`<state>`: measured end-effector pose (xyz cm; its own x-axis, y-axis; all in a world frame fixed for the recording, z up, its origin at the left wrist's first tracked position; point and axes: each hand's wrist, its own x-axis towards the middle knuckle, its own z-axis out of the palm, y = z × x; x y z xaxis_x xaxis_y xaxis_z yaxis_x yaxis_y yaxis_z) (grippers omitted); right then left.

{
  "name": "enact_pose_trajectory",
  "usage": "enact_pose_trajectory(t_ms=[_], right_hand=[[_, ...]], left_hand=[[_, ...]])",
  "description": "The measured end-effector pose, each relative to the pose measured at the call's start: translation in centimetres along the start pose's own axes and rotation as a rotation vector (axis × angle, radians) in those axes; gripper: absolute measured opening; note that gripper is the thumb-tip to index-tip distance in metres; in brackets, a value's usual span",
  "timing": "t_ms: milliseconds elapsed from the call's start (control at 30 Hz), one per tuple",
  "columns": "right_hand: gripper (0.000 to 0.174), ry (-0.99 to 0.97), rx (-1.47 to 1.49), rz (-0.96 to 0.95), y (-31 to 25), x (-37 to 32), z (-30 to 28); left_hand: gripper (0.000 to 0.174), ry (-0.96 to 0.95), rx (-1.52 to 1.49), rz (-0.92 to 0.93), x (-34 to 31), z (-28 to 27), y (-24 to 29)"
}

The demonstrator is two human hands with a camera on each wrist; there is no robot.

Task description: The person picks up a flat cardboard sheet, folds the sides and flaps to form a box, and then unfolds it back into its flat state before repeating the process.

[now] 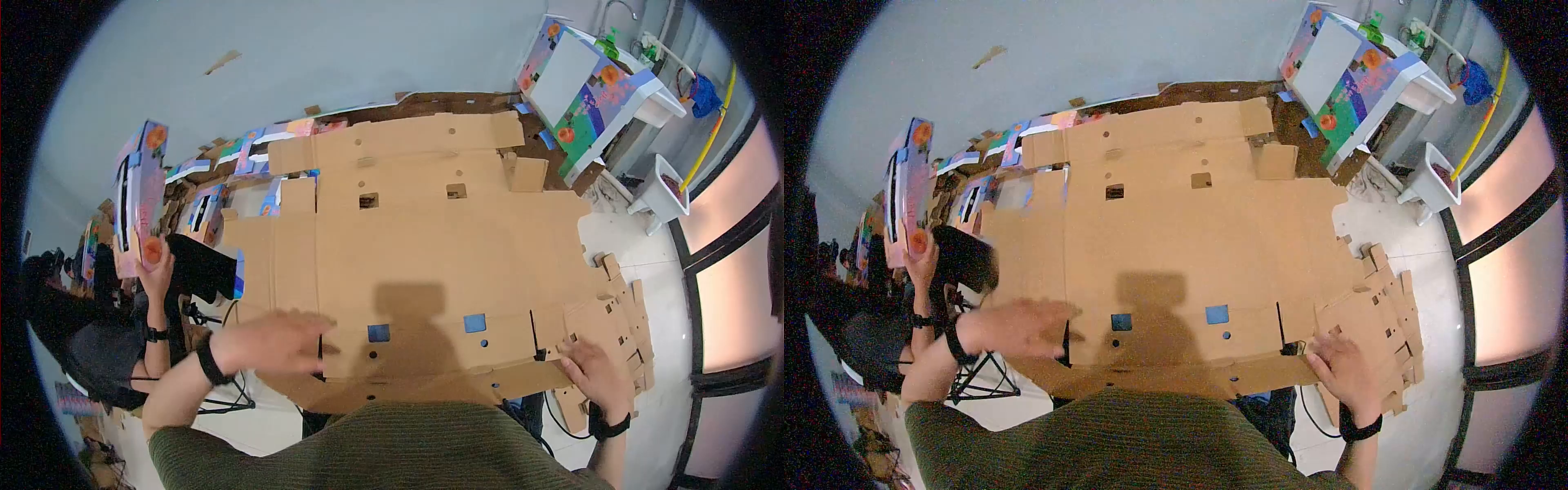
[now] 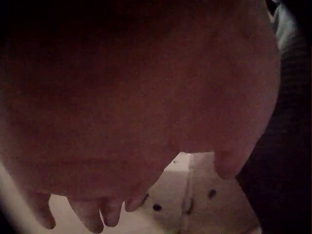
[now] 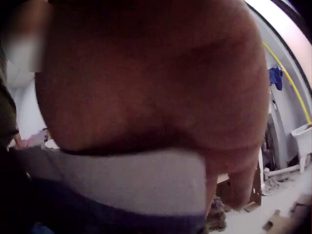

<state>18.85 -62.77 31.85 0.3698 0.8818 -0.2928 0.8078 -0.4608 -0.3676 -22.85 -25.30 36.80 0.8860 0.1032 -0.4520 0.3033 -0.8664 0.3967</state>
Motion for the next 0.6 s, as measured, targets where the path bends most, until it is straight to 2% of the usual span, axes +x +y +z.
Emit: enact_pose_trajectory(t_ms=[67,167,267,367,467,567,600], right_hand=[[0.049,-0.277,0.230,0.163,0.8,0.2,1.2],[0.053,-0.099,0.285,-0.053,1.2,-0.4,3.1],[0.052,0.028,0.137,-0.050,0.2,-1.0,1.9],[0.056,0.217,-0.064,-0.210,-4.5,-1.5,-1.0],[0.057,0.121,-0.251,-0.370,-7.7,-0.7,-1.9],[0.047,0.166,-0.301,-0.507,-6.9,1.2,-1.2],[0.046,0.179,-0.263,-0.470,-6.5,1.2,-1.7]], left_hand=[[0.087,-0.055,0.040,0.015,-2.2,3.2,1.3],[0.095,-0.159,0.171,-0.051,-4.6,7.0,2.2],[0.104,-0.199,0.333,-0.139,-6.1,8.4,3.8],[0.096,-0.042,0.457,-0.136,-7.0,9.4,3.6],[0.090,0.053,0.610,-0.092,-6.7,10.9,1.1],[0.083,0.064,0.528,-0.039,-6.4,9.1,0.7],[0.083,0.048,0.410,-0.083,-6.6,7.6,1.3]])
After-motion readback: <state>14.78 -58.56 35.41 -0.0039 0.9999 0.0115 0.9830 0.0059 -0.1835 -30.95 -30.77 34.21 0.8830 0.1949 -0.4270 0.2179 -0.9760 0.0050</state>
